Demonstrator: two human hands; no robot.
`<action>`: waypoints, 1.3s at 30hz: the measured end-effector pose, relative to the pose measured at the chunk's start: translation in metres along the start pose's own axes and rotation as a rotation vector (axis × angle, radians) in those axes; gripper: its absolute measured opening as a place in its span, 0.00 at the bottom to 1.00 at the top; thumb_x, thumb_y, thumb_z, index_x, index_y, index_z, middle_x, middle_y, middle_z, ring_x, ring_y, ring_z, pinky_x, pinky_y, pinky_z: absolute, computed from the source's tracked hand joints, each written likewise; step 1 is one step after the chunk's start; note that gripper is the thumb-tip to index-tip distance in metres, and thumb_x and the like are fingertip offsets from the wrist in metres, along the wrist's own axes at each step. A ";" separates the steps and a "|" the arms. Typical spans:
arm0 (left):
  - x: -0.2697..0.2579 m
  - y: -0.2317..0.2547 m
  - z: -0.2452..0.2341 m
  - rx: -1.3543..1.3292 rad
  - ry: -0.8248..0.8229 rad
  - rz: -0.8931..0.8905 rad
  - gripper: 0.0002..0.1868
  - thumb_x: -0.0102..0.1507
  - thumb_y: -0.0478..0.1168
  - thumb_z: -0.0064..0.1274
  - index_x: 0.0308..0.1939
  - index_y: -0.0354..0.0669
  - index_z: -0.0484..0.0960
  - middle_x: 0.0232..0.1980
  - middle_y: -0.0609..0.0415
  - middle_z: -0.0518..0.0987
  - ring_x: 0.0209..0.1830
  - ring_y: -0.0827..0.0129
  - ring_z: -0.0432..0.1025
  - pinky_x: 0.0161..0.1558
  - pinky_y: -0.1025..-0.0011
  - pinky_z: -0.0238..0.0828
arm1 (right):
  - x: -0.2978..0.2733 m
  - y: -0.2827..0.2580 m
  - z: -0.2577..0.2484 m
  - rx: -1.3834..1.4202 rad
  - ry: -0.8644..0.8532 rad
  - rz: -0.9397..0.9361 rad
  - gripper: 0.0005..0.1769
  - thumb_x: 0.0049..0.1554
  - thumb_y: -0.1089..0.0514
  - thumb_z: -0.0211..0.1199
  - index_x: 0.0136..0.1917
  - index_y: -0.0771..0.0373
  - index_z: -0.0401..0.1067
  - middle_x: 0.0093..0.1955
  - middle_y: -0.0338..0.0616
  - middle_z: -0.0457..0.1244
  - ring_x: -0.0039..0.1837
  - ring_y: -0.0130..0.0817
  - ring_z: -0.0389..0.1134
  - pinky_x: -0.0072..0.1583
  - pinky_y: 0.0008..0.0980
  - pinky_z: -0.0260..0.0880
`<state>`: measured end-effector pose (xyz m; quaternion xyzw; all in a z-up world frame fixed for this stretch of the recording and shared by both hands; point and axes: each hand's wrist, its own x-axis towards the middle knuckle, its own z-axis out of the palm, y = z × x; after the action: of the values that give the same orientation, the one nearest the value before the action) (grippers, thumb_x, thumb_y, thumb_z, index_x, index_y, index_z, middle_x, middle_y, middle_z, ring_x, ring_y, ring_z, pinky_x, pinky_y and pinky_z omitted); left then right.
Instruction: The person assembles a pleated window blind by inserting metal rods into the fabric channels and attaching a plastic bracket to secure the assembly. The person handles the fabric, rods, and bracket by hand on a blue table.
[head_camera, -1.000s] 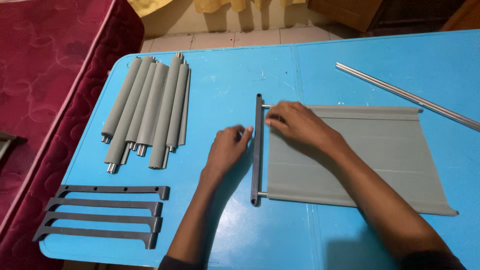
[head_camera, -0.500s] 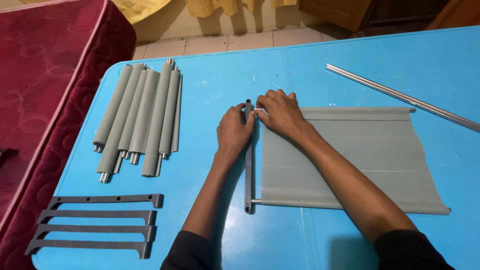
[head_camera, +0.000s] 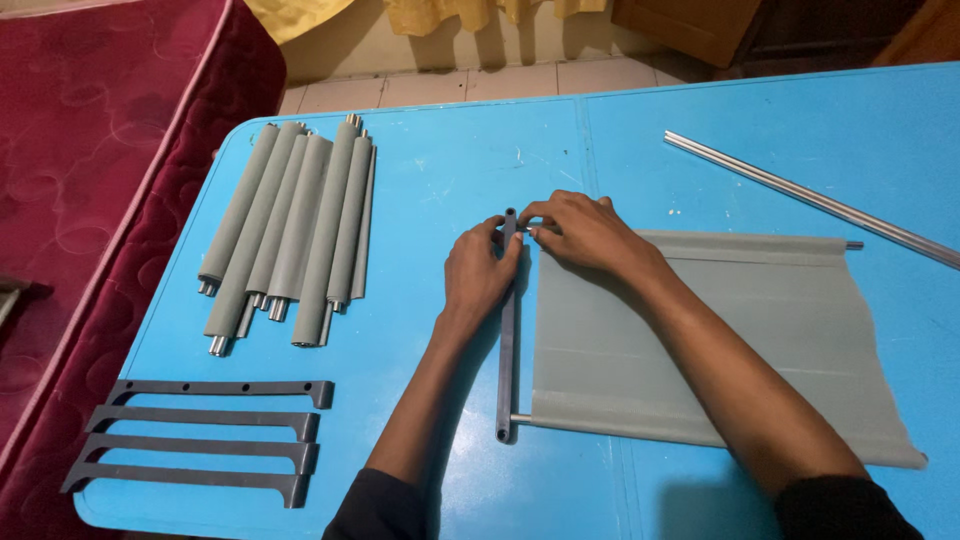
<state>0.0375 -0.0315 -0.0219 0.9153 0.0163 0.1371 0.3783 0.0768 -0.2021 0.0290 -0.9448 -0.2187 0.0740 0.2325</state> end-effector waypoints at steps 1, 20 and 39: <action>-0.001 0.000 0.000 -0.011 -0.003 -0.009 0.24 0.62 0.50 0.56 0.56 0.39 0.83 0.42 0.43 0.85 0.39 0.52 0.80 0.41 0.56 0.75 | 0.000 0.000 0.000 -0.002 -0.021 0.006 0.17 0.60 0.42 0.56 0.60 0.43 0.76 0.53 0.40 0.67 0.61 0.39 0.66 0.64 0.60 0.56; -0.011 -0.004 0.008 -0.770 -0.016 -0.134 0.15 0.66 0.36 0.56 0.53 0.29 0.83 0.38 0.50 0.86 0.36 0.75 0.79 0.39 0.78 0.74 | 0.001 0.011 -0.019 0.235 -0.168 -0.005 0.16 0.60 0.49 0.60 0.58 0.54 0.78 0.54 0.45 0.73 0.58 0.39 0.73 0.60 0.45 0.71; -0.011 -0.015 0.013 -0.873 -0.085 -0.079 0.13 0.67 0.33 0.52 0.54 0.27 0.79 0.46 0.47 0.84 0.44 0.71 0.82 0.44 0.76 0.79 | -0.016 0.000 0.004 0.154 -0.050 0.072 0.15 0.64 0.48 0.51 0.57 0.51 0.74 0.48 0.41 0.73 0.58 0.40 0.71 0.69 0.53 0.57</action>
<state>0.0318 -0.0312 -0.0439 0.6731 -0.0239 0.0789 0.7349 0.0620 -0.2077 0.0257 -0.9293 -0.1841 0.1221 0.2960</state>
